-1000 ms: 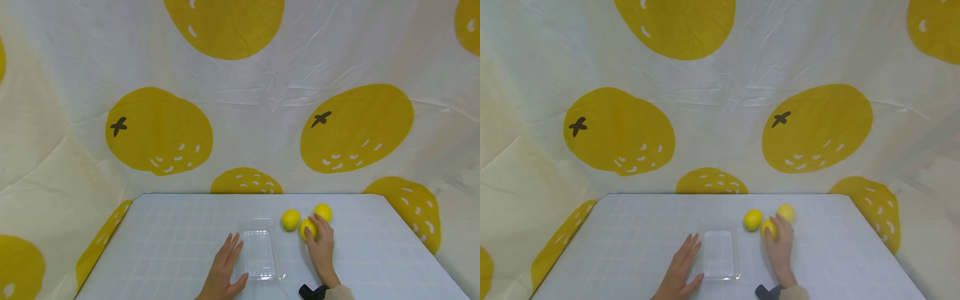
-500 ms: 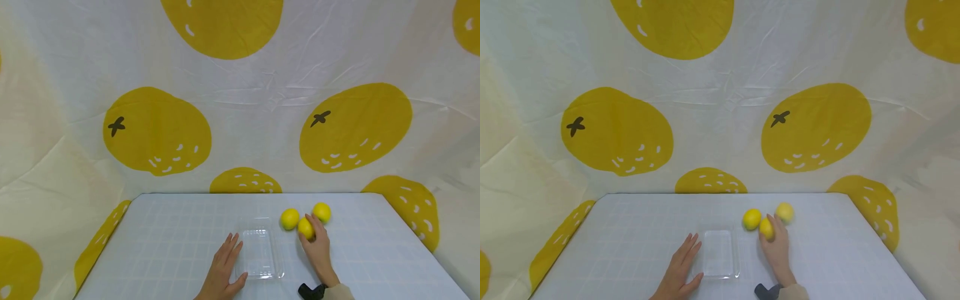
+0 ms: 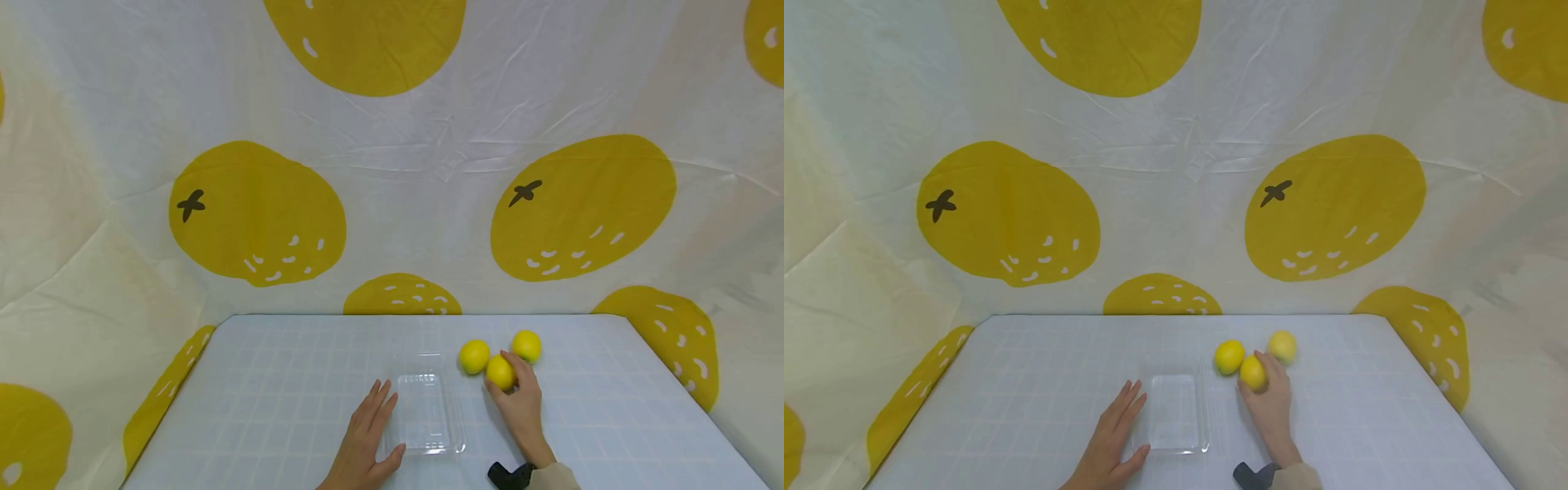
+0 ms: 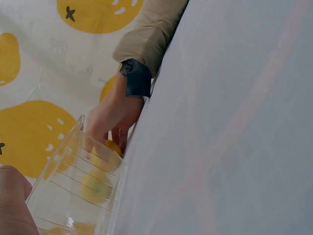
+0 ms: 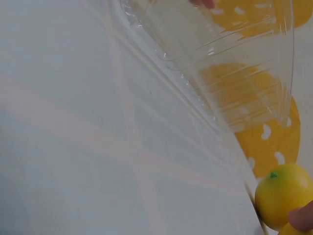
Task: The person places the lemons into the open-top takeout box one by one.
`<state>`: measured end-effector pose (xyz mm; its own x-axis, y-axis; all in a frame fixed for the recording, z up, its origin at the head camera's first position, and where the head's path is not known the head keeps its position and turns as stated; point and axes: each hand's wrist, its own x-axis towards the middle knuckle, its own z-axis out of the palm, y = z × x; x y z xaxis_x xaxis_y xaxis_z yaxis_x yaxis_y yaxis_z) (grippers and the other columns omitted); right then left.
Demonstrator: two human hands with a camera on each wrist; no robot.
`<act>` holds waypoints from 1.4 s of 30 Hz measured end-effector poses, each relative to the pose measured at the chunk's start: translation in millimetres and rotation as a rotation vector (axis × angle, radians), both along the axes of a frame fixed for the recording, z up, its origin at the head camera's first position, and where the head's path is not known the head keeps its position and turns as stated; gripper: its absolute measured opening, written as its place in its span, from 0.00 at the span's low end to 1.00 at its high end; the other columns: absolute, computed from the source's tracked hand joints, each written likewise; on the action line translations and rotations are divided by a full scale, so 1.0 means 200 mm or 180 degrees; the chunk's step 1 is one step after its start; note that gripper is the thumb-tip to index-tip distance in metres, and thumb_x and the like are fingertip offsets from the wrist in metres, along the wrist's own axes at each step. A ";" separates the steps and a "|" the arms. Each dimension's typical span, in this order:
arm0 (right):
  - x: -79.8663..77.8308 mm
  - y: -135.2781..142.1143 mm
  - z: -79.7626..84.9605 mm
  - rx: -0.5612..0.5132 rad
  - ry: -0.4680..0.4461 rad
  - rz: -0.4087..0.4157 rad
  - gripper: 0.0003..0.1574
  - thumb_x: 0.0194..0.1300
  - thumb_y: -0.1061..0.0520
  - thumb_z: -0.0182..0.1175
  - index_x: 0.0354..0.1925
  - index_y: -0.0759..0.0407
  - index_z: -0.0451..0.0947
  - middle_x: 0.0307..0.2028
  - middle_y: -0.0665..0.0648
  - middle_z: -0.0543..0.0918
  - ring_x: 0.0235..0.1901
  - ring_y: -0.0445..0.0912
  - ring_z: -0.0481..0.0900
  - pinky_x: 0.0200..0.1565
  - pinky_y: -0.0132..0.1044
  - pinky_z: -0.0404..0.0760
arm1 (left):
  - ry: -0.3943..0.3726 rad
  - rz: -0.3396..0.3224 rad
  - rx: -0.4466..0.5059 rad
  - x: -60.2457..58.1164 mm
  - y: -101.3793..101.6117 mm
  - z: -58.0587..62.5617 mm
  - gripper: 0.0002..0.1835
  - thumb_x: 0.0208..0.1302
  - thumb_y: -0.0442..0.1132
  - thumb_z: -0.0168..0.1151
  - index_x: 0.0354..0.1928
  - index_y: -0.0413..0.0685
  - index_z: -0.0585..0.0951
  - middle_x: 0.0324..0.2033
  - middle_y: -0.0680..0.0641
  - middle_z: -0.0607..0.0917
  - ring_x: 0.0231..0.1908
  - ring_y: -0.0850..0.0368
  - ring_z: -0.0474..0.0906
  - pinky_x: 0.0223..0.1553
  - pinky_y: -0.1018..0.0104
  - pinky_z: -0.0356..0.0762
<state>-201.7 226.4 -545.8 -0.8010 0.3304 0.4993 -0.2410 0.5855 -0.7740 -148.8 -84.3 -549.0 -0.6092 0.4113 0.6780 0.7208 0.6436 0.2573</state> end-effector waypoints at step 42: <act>0.00 -0.10 0.08 -0.0342 0.0385 -0.0030 0.42 0.42 0.62 0.80 0.56 0.63 0.74 0.50 0.55 0.79 0.38 0.41 0.71 0.37 0.22 0.70 | -0.0010 -0.0011 -0.0007 0.00 0.00 -0.01 0.36 0.66 0.55 0.58 0.68 0.39 0.70 0.70 0.37 0.67 0.69 0.37 0.62 0.56 0.43 0.70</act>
